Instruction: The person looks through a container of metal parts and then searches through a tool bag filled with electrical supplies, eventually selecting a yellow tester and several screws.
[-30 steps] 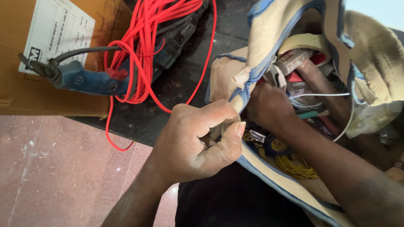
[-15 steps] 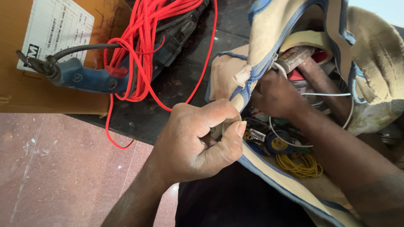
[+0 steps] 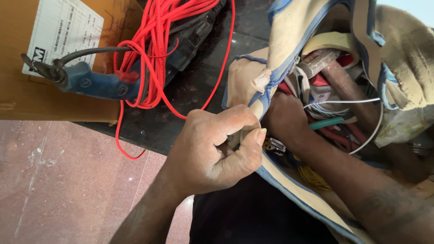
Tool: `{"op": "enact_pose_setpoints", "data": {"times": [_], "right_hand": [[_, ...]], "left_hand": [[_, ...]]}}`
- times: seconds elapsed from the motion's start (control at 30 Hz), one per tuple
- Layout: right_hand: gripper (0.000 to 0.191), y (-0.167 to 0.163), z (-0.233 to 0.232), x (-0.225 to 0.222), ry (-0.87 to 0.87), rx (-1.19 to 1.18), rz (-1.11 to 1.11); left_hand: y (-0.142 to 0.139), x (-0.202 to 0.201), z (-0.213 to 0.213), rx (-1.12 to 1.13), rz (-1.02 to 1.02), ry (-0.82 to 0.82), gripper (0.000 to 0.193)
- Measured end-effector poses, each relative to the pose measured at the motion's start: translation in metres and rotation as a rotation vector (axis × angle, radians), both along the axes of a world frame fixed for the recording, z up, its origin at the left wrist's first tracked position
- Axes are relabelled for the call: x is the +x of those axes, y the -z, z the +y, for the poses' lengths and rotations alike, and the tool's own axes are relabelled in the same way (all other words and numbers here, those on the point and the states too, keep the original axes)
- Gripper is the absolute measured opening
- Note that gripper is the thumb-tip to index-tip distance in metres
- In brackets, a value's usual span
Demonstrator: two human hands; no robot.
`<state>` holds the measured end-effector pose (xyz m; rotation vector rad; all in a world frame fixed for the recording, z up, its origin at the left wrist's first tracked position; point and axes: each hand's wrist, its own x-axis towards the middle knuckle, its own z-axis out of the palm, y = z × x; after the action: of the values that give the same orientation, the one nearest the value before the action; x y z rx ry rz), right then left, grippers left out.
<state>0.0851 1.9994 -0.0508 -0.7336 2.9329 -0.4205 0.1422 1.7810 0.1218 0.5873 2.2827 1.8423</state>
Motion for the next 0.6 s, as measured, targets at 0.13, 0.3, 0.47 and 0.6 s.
{"op": "enact_pose_setpoints", "data": {"times": [0.13, 0.3, 0.47, 0.6], "right_hand": [[0.025, -0.003, 0.000, -0.001, -0.041, 0.056, -0.005], [0.020, -0.008, 0.002, -0.004, -0.123, 0.031, 0.016], [0.022, -0.008, 0.003, -0.016, -0.142, -0.068, -0.102], [0.025, -0.011, -0.001, -0.021, -0.094, -0.224, -0.171]], "left_hand": [[-0.001, 0.000, -0.001, 0.000, -0.043, -0.002, 0.014], [-0.002, 0.000, 0.000, 0.009, -0.036, -0.008, 0.013], [-0.003, -0.001, -0.002, -0.028, -0.007, -0.037, 0.014], [-0.005, -0.002, -0.001, -0.007, -0.027, -0.027, 0.014]]}}
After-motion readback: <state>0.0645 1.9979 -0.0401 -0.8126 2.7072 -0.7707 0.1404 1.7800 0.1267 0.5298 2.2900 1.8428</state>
